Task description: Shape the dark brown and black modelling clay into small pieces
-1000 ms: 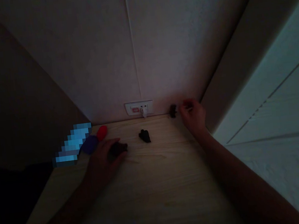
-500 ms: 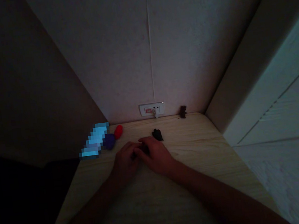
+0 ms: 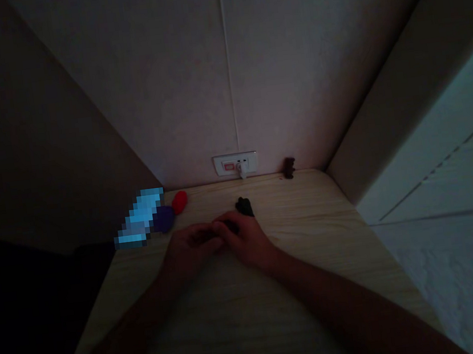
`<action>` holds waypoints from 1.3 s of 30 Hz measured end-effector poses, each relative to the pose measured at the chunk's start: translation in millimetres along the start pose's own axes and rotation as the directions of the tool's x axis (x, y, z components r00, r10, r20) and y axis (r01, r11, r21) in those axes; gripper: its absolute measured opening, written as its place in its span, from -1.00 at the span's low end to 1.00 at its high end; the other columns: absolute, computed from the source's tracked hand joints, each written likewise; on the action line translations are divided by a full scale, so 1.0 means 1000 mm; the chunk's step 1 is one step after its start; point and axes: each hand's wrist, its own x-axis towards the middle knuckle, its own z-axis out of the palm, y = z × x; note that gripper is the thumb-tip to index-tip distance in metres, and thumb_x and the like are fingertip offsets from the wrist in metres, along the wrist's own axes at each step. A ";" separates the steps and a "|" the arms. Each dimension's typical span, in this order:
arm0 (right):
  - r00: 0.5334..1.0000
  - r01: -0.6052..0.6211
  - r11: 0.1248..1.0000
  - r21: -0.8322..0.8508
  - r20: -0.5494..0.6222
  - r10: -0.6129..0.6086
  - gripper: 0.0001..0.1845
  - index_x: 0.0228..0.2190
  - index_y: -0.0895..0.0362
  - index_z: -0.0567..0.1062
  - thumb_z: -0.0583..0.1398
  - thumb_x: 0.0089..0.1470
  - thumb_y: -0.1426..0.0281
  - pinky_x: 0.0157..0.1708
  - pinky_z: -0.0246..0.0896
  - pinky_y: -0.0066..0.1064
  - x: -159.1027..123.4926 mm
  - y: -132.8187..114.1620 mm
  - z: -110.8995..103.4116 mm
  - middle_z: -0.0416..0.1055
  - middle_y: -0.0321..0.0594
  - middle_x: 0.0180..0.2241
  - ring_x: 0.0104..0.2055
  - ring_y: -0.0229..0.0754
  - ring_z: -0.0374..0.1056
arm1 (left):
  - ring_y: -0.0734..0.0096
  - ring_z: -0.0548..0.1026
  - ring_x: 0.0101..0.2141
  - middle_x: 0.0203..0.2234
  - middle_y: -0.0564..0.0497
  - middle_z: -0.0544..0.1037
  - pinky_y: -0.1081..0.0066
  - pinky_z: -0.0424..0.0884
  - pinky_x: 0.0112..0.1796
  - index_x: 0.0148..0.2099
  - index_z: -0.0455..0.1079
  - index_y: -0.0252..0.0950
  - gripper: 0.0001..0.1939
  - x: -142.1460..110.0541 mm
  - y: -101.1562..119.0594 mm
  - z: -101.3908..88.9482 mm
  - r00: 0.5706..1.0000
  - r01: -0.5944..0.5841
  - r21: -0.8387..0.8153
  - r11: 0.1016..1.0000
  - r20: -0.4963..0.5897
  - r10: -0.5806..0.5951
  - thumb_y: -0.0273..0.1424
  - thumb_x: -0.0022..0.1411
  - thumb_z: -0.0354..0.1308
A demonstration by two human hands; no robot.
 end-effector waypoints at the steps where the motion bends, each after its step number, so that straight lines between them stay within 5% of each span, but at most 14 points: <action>1: 1.000 -0.023 0.999 0.048 -0.014 0.024 -0.59 -0.29 0.14 0.57 0.22 0.24 0.03 -0.32 0.41 -0.35 0.001 0.000 0.000 0.58 -0.19 -0.40 -0.35 -0.15 0.52 | 0.32 0.61 -0.43 -0.42 0.00 0.70 0.36 0.52 -0.35 -0.25 0.60 -0.30 -0.73 0.000 0.000 0.001 1.000 0.011 -0.054 0.998 -0.022 -0.012 -0.41 -0.06 0.47; 7: 0.984 -0.109 0.985 0.134 -0.126 0.126 -0.62 -0.37 0.11 0.57 0.36 0.09 0.03 -0.53 0.31 -0.41 0.000 0.002 0.003 0.53 -0.26 -0.53 -0.53 -0.21 0.43 | 0.34 0.64 -0.41 -0.41 0.00 0.70 0.36 0.57 -0.30 -0.26 0.56 -0.31 -0.69 0.003 -0.003 0.004 0.989 0.050 -0.141 0.989 -0.132 -0.069 -0.38 -0.09 0.52; 14: 0.994 -0.062 0.986 0.158 -0.078 0.075 -0.58 -0.21 0.06 0.55 0.48 -0.07 0.17 -0.14 0.48 -0.26 -0.002 0.001 0.003 0.62 -0.19 -0.25 -0.21 -0.09 0.55 | 0.13 0.69 -0.24 -0.26 -0.12 0.74 0.22 0.61 -0.16 -0.17 0.65 -0.33 -0.56 0.003 0.000 -0.010 0.981 0.029 -0.069 0.997 -0.190 -0.042 -0.30 -0.14 0.56; 21: 0.993 -0.086 0.980 0.181 -0.064 0.099 -0.57 -0.23 0.03 0.54 0.49 -0.11 0.16 -0.22 0.51 -0.24 -0.003 0.005 0.003 0.63 -0.21 -0.30 -0.28 -0.08 0.57 | 0.21 0.65 -0.41 -0.40 -0.06 0.73 0.29 0.59 -0.31 -0.26 0.68 -0.28 -0.76 -0.003 0.008 -0.011 0.992 -0.020 -0.003 1.000 -0.127 0.019 -0.33 -0.03 0.49; 29: 0.990 -0.138 0.962 0.234 0.057 0.129 -0.59 -0.31 0.10 0.55 0.34 0.10 0.00 -0.40 0.38 -0.36 -0.001 -0.003 0.000 0.59 -0.24 -0.47 -0.43 -0.16 0.52 | 0.31 0.56 -0.47 -0.48 -0.05 0.67 0.35 0.48 -0.37 -0.29 0.67 -0.32 -0.79 -0.003 0.008 -0.011 0.998 -0.045 -0.020 0.999 -0.047 0.044 -0.27 0.09 0.41; 35: 0.996 -0.085 0.982 0.166 -0.022 0.090 -0.53 -0.43 0.12 0.53 0.22 0.22 -0.03 -0.50 0.22 -0.42 -0.001 0.001 0.001 0.47 -0.29 -0.56 -0.53 -0.25 0.33 | 0.40 0.50 -0.47 -0.47 -0.04 0.61 0.42 0.43 -0.42 -0.30 0.59 -0.35 -0.68 0.001 -0.005 -0.002 1.000 0.002 -0.293 0.956 0.000 -0.002 -0.16 0.12 0.41; 39: 0.991 -0.085 0.987 0.136 -0.095 0.098 -0.55 -0.43 0.08 0.50 0.23 0.20 -0.04 -0.56 0.17 -0.42 0.000 0.002 0.001 0.38 -0.33 -0.58 -0.56 -0.26 0.28 | 0.33 0.59 -0.34 -0.29 -0.04 0.66 0.43 0.50 -0.41 -0.16 0.55 -0.29 -0.68 0.000 -0.005 0.001 1.000 -0.002 -0.313 0.950 -0.015 -0.003 -0.23 0.10 0.45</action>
